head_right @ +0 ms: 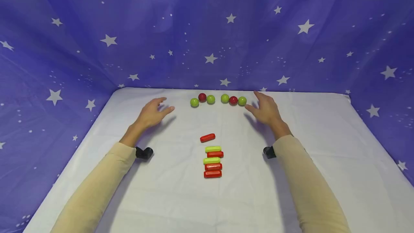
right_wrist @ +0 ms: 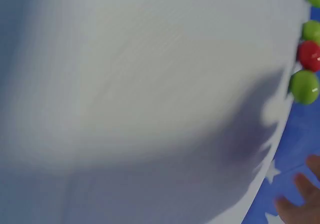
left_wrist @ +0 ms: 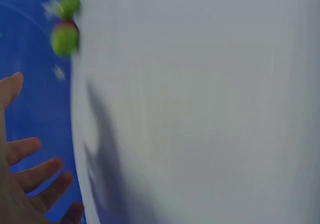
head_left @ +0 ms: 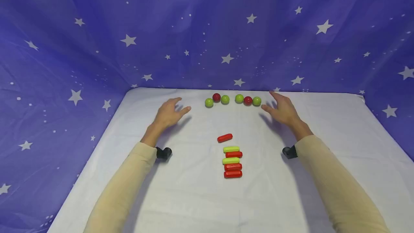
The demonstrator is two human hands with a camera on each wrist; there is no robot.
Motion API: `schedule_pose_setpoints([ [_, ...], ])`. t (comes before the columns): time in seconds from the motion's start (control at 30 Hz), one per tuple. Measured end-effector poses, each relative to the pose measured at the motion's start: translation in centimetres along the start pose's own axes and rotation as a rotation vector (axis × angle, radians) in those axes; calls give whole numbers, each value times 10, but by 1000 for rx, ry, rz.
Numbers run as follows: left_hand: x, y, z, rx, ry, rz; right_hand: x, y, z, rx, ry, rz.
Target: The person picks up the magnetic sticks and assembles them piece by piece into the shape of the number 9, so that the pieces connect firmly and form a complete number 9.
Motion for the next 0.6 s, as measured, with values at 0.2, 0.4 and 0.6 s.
schedule_pose_setpoints([
  [0.2,50,-28,24,-91,-82,363,-6,-7,-9,9,-28,-264],
  [0.4,85,-54,39,-283,-114,614,-5,-15,-18,-11,-59,-361],
  [0.6,91,-72,39,-344,-153,562,-9,-18,-24,-93,-84,-340],
])
Point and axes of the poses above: each hand's wrist, its own z-axis away from the middle knuckle, its own y-axis out of the back of the hand, x = y × z, the point moved 4 cm from there along -z, towards the middle knuckle, and after that the axes turned 1 degree about -y, right-handed, at the moved point
